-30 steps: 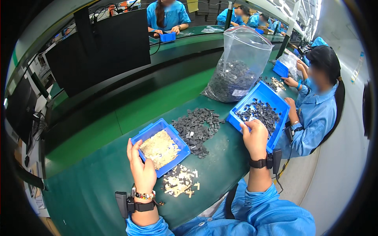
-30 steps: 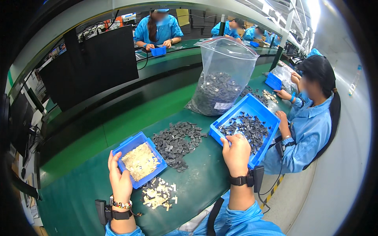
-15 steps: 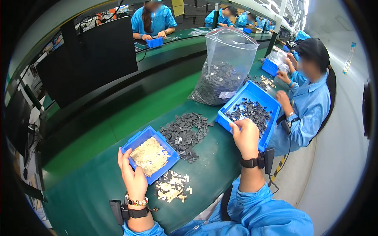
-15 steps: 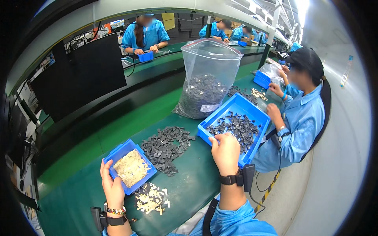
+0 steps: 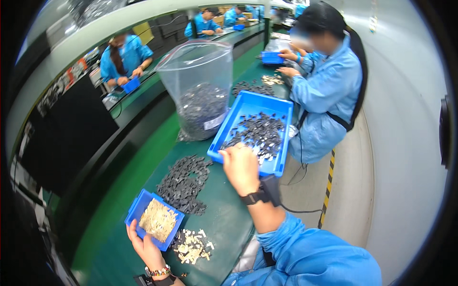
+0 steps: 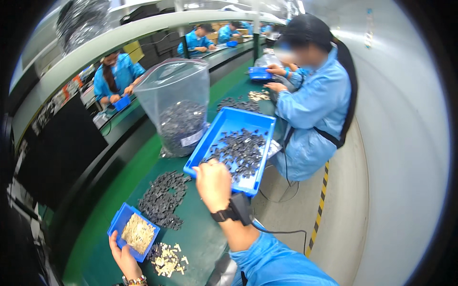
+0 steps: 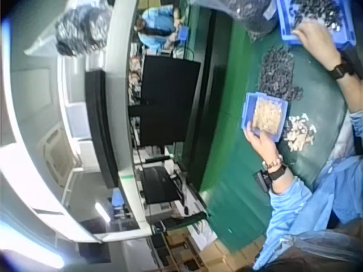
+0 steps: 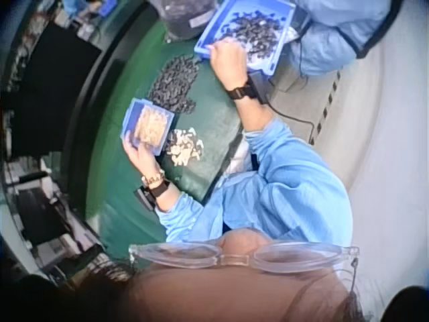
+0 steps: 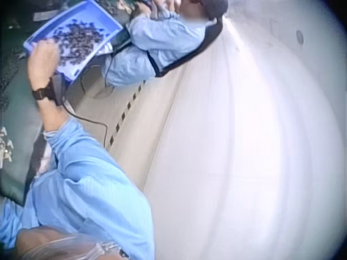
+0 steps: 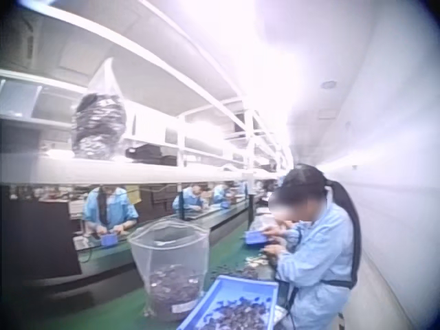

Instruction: Sorting small plastic or rubber components into bins on a factory assembly line.

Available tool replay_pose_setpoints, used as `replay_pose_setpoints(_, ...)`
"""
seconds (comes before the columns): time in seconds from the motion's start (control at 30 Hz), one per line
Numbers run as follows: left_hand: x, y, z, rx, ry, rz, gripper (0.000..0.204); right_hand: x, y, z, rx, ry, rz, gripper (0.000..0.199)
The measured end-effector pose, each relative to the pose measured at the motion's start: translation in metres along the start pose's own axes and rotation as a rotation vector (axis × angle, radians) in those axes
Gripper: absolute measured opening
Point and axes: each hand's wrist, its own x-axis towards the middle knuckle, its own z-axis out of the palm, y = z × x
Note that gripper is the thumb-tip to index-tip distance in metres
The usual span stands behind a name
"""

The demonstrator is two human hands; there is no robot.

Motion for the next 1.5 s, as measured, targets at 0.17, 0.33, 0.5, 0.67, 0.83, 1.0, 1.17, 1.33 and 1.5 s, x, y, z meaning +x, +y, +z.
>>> replay_pose_setpoints(0.17, 0.002, -0.013, -0.004, -0.167, -0.067, -0.104, 0.048, -0.002, -0.018, 0.017, 0.19, 0.023, -0.048, 0.008)
replay_pose_setpoints(0.33, 0.003, -0.004, -0.003, -0.248, -0.088, -0.165, 0.047, -0.042, -0.041, -0.021, 0.629, -0.039, -0.343, 0.012)
replay_pose_setpoints(0.5, 0.003, 0.005, -0.003, -0.248, -0.076, -0.173, 0.047, -0.067, 0.013, -0.075, 0.42, 0.213, -0.49, 0.027)
replay_pose_setpoints(0.67, -0.006, 0.057, 0.006, -0.112, -0.078, -0.266, 0.044, -0.066, 0.098, -0.07, 0.389, 0.345, -0.012, 0.06)
replay_pose_setpoints(0.83, -0.006, 0.053, 0.006, -0.125, -0.055, -0.262, 0.04, -0.064, 0.122, -0.062, 1.331, 0.229, 0.805, 0.036)
replay_pose_setpoints(1.0, -0.005, 0.044, 0.005, -0.136, -0.053, -0.244, 0.039, -0.065, 0.129, -0.069, 1.368, 0.021, 0.834, 0.028)
replay_pose_setpoints(1.17, 0.0, 0.029, 0.002, -0.185, -0.048, -0.189, 0.04, -0.055, 0.107, -0.075, 1.344, 0.064, 0.693, 0.033)
replay_pose_setpoints(1.33, 0.002, 0.021, -0.002, -0.213, -0.053, -0.175, 0.039, -0.059, 0.111, -0.058, 1.203, 0.099, 0.531, 0.049)
replay_pose_setpoints(1.5, 0.0, 0.026, 0.001, -0.203, -0.051, -0.228, 0.036, -0.056, 0.11, -0.074, 1.271, -0.043, 0.363, 0.06)
